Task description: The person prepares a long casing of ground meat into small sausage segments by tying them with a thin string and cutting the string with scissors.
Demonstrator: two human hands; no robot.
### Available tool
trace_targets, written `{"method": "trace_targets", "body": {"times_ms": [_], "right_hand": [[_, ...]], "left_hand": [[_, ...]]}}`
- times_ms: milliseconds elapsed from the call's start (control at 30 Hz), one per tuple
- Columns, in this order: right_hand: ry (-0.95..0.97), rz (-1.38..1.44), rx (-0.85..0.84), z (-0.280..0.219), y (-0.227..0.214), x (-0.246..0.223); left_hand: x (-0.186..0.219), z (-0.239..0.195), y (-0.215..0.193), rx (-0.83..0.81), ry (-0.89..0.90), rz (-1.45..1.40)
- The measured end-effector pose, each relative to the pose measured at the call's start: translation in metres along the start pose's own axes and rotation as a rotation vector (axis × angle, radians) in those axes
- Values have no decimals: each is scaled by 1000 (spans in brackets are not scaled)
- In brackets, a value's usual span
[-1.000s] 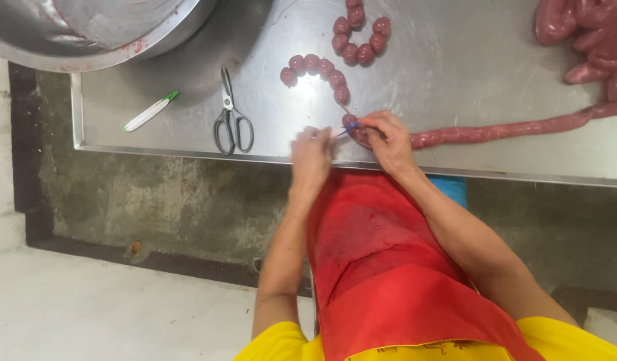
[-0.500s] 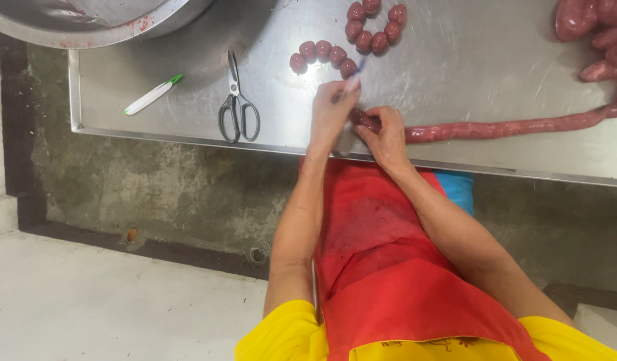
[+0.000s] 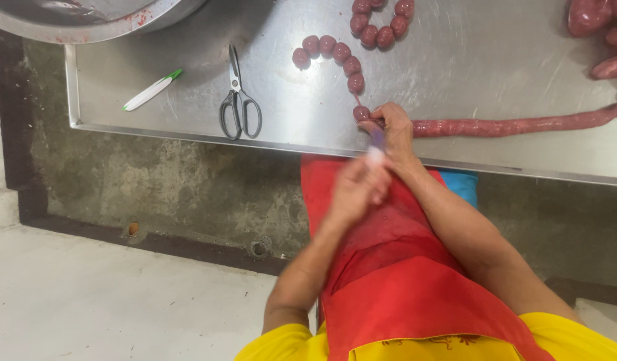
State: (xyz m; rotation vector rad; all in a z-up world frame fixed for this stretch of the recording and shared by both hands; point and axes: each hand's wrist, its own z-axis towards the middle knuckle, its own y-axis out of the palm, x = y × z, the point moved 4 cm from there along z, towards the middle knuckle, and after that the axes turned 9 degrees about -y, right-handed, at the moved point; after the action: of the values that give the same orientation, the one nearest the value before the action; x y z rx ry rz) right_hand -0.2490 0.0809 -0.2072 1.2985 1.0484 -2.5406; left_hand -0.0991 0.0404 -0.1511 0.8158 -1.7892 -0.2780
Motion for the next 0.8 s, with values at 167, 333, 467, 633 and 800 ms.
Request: {"method": "trace_targets", "body": {"times_ms": [167, 333, 467, 633, 800], "right_hand": [[-83, -79, -7, 2, -2, -3], [-259, -249, -45, 9, -10, -30], [-72, 109, -4, 36, -22, -24], [488, 463, -301, 24, -61, 8], [-105, -338, -207, 17, -53, -24]], "left_hand": [[-9, 5, 10, -54, 32, -25], [132, -33, -16, -102, 704, -97], [166, -28, -13, 140, 686, 191], [102, -14, -47, 664, 403, 1243], [20, 32, -40, 536, 78, 1413]]}}
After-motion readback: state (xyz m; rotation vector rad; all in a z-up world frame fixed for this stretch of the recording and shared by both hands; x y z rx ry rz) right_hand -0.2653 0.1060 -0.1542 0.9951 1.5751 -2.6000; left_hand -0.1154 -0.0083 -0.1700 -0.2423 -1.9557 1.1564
